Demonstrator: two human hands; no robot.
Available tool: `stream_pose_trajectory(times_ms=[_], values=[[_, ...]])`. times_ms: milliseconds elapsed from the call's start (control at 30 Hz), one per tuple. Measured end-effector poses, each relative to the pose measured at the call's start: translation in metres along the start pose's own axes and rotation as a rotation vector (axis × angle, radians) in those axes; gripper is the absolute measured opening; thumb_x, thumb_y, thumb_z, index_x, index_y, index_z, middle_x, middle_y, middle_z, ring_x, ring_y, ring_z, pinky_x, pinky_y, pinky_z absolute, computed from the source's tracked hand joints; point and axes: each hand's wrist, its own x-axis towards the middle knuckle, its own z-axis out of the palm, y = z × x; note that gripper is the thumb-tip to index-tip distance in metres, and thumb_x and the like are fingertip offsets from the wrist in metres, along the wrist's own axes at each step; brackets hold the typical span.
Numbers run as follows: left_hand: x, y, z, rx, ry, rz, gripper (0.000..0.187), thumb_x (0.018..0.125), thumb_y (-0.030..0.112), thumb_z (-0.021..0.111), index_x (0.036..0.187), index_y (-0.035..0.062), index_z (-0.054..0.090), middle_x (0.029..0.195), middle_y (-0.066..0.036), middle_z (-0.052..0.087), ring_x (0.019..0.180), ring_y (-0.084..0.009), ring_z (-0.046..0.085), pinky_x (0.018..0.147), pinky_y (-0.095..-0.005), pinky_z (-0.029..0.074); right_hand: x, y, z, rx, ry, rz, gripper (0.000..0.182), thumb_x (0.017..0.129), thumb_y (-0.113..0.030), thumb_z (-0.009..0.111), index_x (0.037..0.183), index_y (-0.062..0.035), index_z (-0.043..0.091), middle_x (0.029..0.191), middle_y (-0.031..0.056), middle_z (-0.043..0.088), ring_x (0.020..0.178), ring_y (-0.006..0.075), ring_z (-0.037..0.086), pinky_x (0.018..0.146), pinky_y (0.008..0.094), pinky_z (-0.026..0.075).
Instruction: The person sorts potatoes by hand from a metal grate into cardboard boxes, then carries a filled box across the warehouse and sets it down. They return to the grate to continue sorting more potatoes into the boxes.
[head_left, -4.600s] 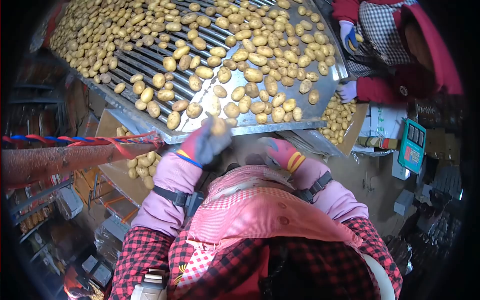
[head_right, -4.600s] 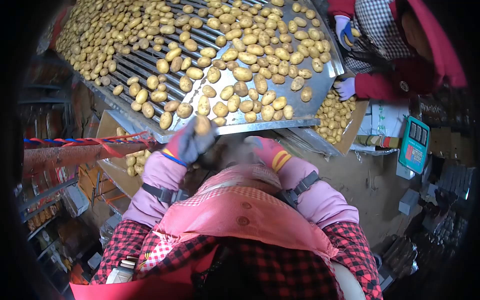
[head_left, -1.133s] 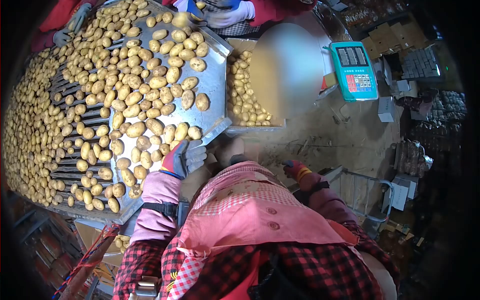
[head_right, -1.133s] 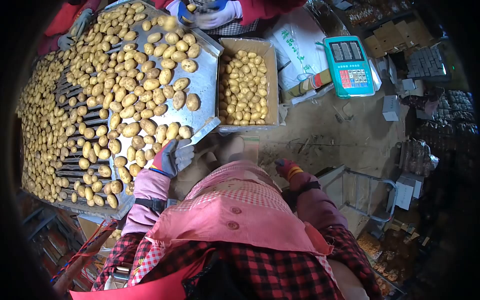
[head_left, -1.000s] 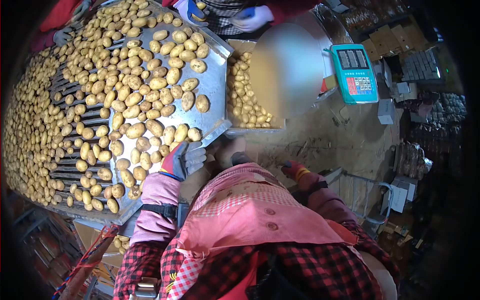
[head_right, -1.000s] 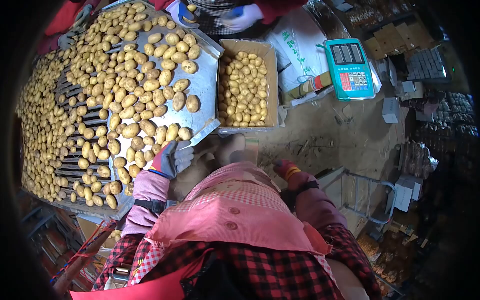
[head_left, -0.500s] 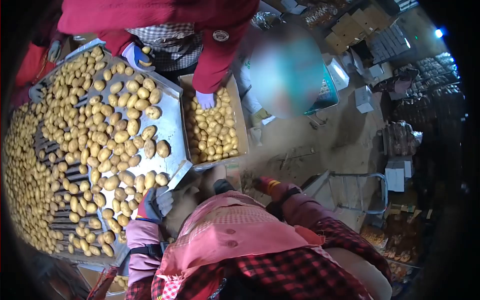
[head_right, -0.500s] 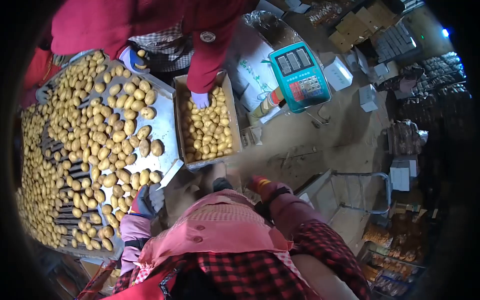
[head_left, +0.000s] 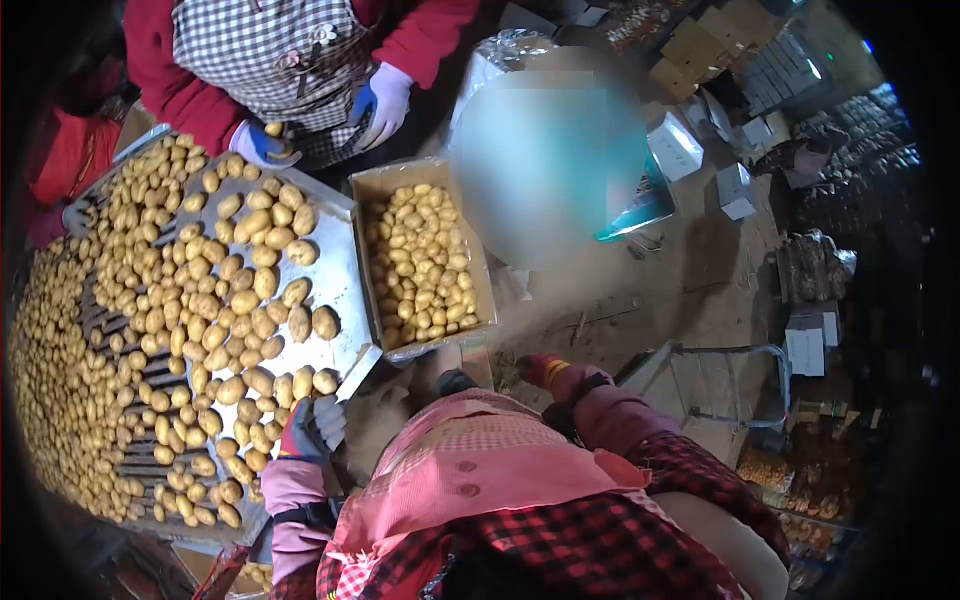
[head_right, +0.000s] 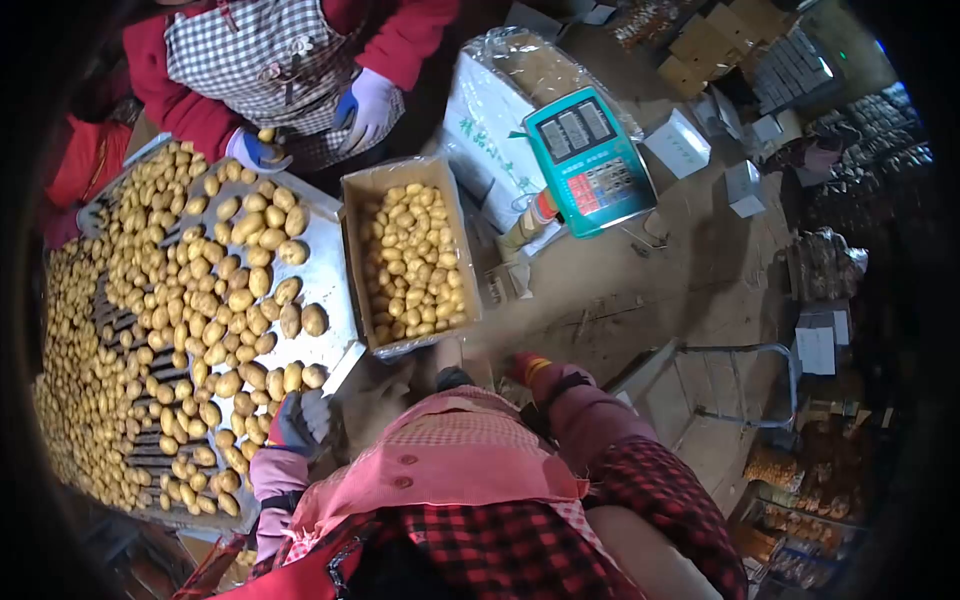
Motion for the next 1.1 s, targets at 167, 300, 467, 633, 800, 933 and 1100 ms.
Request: stream_pose_trajectory(times_ms=[167,300,467,633,800,933,1100], values=[[-0.007,0.001,0.001,0.169,0.283,0.075,0.044,0.096,0.045,0.043,0.110,0.0070,0.060,0.093,-0.005,0.066,0.075,-0.0174,0.061,0.058,-0.0285,0.048,0.026,0.021,0.017,-0.042,-0.034,0.098,0.037,0.078,-0.034,0.061,0.108,-0.0117,0.066,0.105,0.0184,0.066,0.099,0.0378,0.062,0.085,0.0450,0.049],[-0.007,-0.007,-0.013,0.182,0.169,0.119,0.050,0.097,0.047,0.043,0.120,0.0052,0.058,0.102,-0.009,0.067,0.084,-0.0203,0.064,0.070,-0.0318,0.052,0.031,0.038,0.029,-0.026,0.009,0.037,0.036,0.080,-0.035,0.059,0.106,-0.0110,0.067,0.103,0.0173,0.067,0.099,0.0367,0.062,0.085,0.0450,0.049],[0.018,-0.045,-0.012,0.333,0.030,-0.083,0.057,0.094,0.047,0.050,0.131,0.0033,0.049,0.120,-0.013,0.061,0.103,-0.0238,0.061,0.088,-0.0378,0.050,0.031,0.043,0.027,-0.014,-0.042,0.056,0.031,0.084,-0.030,0.057,0.106,-0.0094,0.066,0.104,0.0141,0.068,0.095,0.0324,0.065,0.083,0.0438,0.049],[0.089,-0.078,-0.013,0.288,0.410,-0.079,0.050,0.093,0.036,0.060,0.134,0.0118,0.046,0.126,-0.018,0.055,0.110,-0.0372,0.057,0.094,-0.0517,0.046,0.055,0.038,0.015,0.457,-0.102,0.180,0.034,0.090,-0.030,0.056,0.115,-0.0083,0.062,0.102,0.0101,0.066,0.094,0.0233,0.061,0.083,0.0379,0.048],[0.163,-0.066,0.029,1.338,0.822,-0.096,0.066,0.091,0.050,0.053,0.137,0.0035,0.044,0.134,-0.017,0.051,0.121,-0.0321,0.049,0.098,-0.0381,0.041,0.119,0.053,0.031,0.617,0.164,0.105,0.037,0.094,-0.031,0.053,0.124,-0.0080,0.057,0.102,0.0085,0.064,0.094,0.0184,0.058,0.084,0.0347,0.048],[0.190,-0.075,-0.003,1.501,0.466,-0.108,0.062,0.093,0.053,0.044,0.138,0.0088,0.041,0.120,-0.025,0.057,0.111,-0.0308,0.057,0.096,-0.0405,0.042,0.193,0.082,0.093,0.370,0.361,-0.468,0.035,0.098,-0.029,0.046,0.127,-0.0108,0.052,0.096,0.0085,0.065,0.083,0.0217,0.062,0.075,0.0374,0.051],[0.194,-0.107,-0.023,1.024,0.321,0.154,0.044,0.095,0.021,0.053,0.135,0.0076,0.039,0.115,-0.015,0.059,0.103,-0.0206,0.058,0.084,-0.0331,0.047,0.178,0.046,0.041,0.673,0.171,-0.014,0.028,0.098,-0.029,0.048,0.114,-0.0087,0.059,0.094,0.0064,0.066,0.080,0.0186,0.062,0.072,0.0348,0.051]])
